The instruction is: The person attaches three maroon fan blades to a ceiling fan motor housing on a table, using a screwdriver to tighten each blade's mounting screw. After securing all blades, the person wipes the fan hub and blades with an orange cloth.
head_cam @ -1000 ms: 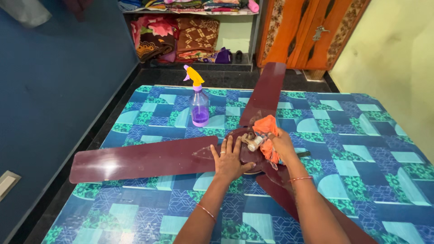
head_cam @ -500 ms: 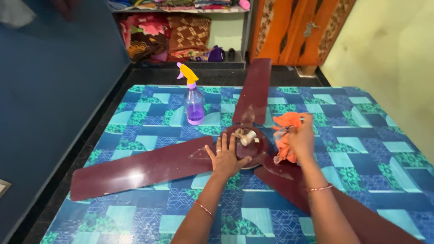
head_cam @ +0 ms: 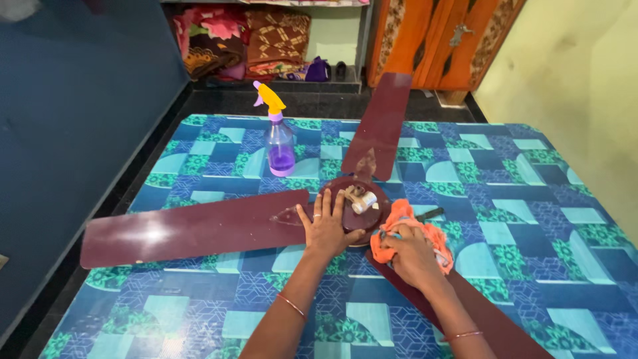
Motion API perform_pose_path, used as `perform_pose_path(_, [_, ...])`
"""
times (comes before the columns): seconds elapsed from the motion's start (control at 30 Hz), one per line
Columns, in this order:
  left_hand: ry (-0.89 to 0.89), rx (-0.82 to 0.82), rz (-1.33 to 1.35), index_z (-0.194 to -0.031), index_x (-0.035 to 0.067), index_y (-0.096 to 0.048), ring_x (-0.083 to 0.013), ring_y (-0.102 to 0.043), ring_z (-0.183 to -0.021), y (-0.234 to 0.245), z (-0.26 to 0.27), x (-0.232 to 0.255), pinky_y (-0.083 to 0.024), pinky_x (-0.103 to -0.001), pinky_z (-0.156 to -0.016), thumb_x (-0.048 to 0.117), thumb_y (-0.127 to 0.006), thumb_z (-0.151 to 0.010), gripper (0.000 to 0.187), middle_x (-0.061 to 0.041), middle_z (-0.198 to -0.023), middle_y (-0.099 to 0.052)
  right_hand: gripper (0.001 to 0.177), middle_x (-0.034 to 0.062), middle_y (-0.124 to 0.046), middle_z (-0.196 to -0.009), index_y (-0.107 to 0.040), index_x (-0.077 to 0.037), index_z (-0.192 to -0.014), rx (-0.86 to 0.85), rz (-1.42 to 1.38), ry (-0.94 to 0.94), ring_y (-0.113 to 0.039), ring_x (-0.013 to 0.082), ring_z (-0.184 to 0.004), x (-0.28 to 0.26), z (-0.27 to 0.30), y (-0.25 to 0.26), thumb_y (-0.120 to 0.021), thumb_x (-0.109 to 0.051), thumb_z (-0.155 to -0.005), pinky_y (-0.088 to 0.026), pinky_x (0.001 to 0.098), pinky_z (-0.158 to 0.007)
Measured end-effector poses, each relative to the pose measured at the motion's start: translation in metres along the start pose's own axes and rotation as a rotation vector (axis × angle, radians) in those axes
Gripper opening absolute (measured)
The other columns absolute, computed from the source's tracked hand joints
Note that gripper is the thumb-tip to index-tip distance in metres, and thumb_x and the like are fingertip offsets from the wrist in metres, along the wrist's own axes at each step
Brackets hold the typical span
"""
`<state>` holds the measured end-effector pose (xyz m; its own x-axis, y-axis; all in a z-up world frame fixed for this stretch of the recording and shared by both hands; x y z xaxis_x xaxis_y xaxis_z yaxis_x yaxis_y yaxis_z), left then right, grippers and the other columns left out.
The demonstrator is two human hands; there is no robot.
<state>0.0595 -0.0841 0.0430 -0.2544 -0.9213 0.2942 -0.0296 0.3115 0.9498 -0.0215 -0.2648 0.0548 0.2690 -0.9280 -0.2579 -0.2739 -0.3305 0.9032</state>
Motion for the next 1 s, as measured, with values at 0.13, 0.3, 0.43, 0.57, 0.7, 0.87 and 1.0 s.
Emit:
perform_pose_path(0.13, [-0.029,0.007,-0.011,-0.162,0.020,-0.014,-0.0293,-0.006,-0.157,0.000,0.003,0.002,0.003,-0.078,-0.114,0.074,-0.069,-0.076,0.116,-0.014,-0.169,-0.011,0.037,-0.0050,-0.067,-0.116,-0.081,-0.021,-0.088,-0.146,-0.076,0.021,-0.057,0.0258,-0.121,0.023,0.013,-0.013,-0.064,0.004,-0.066,-0.050,0.0441,-0.096])
perform_pose_path(0.3, [0.011,-0.014,0.020,-0.162,0.021,-0.013,-0.0301,-0.005,-0.156,0.001,0.003,0.001,0.005,-0.078,-0.114,0.074,-0.070,-0.075,0.117,-0.013,-0.169,-0.009,0.041,0.0012,-0.068,-0.118,-0.081,-0.016,-0.102,-0.422,-0.100,-0.033,-0.062,0.0267,-0.114,0.057,0.011,-0.003,-0.066,0.001,-0.068,-0.058,0.0406,-0.088])
perform_pose_path(0.43, [0.037,-0.002,0.018,-0.162,0.021,-0.012,-0.0305,-0.006,-0.157,-0.002,0.005,0.003,0.005,-0.079,-0.113,0.073,-0.072,-0.075,0.118,-0.013,-0.169,-0.009,0.043,0.0117,-0.079,-0.111,-0.070,-0.013,-0.117,-0.646,-0.372,-0.816,-0.075,0.0453,-0.100,0.094,0.034,0.021,-0.047,0.008,-0.086,-0.059,0.0528,-0.078])
perform_pose_path(0.57, [0.063,0.010,0.023,-0.162,0.021,-0.011,-0.0323,-0.008,-0.156,-0.003,0.006,0.005,0.004,-0.079,-0.112,0.073,-0.072,-0.074,0.120,-0.013,-0.169,-0.009,0.027,0.0089,-0.076,-0.106,-0.078,-0.009,-0.109,-0.392,0.264,-0.490,-0.069,0.0283,-0.106,0.067,0.000,0.080,-0.064,-0.012,-0.085,-0.056,0.0420,-0.092])
perform_pose_path(0.7, [0.119,-0.001,0.048,-0.162,0.019,-0.010,-0.0342,-0.008,-0.156,-0.006,0.006,0.004,0.003,-0.080,-0.112,0.074,-0.072,-0.074,0.121,-0.014,-0.169,-0.009,0.044,0.0163,-0.065,-0.121,-0.071,-0.007,-0.119,0.394,0.082,-0.132,-0.059,0.0380,-0.116,0.017,-0.013,0.113,-0.067,-0.004,-0.075,-0.050,0.0463,-0.101])
perform_pose_path(0.87, [0.142,0.048,0.024,-0.163,0.017,-0.011,-0.0359,-0.010,-0.156,-0.005,0.013,0.010,0.003,-0.080,-0.111,0.074,-0.072,-0.075,0.121,-0.016,-0.169,-0.010,0.063,0.0276,-0.055,-0.131,-0.065,-0.003,-0.130,0.260,0.110,-0.084,-0.051,0.0493,-0.121,-0.005,-0.029,0.033,-0.078,-0.012,-0.069,-0.045,0.0555,-0.098])
perform_pose_path(1.0, [0.134,0.069,-0.012,-0.162,0.018,-0.010,-0.0361,-0.010,-0.155,-0.010,0.007,0.014,0.003,-0.080,-0.110,0.074,-0.071,-0.075,0.120,-0.017,-0.168,-0.009,0.054,0.0174,-0.059,-0.127,-0.073,-0.016,-0.120,0.049,0.021,-0.153,-0.056,0.0428,-0.113,0.002,-0.001,-0.012,-0.079,-0.012,-0.067,-0.048,0.0503,-0.093])
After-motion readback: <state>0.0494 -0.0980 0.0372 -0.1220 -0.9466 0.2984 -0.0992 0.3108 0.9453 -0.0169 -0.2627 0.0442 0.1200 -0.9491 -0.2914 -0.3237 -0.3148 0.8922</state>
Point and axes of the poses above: each hand's wrist, its own z-axis away from the middle knuckle, its own y-axis out of the back of the hand, x = y × z, the point moved 8 cm from there along -z, towards the middle knuckle
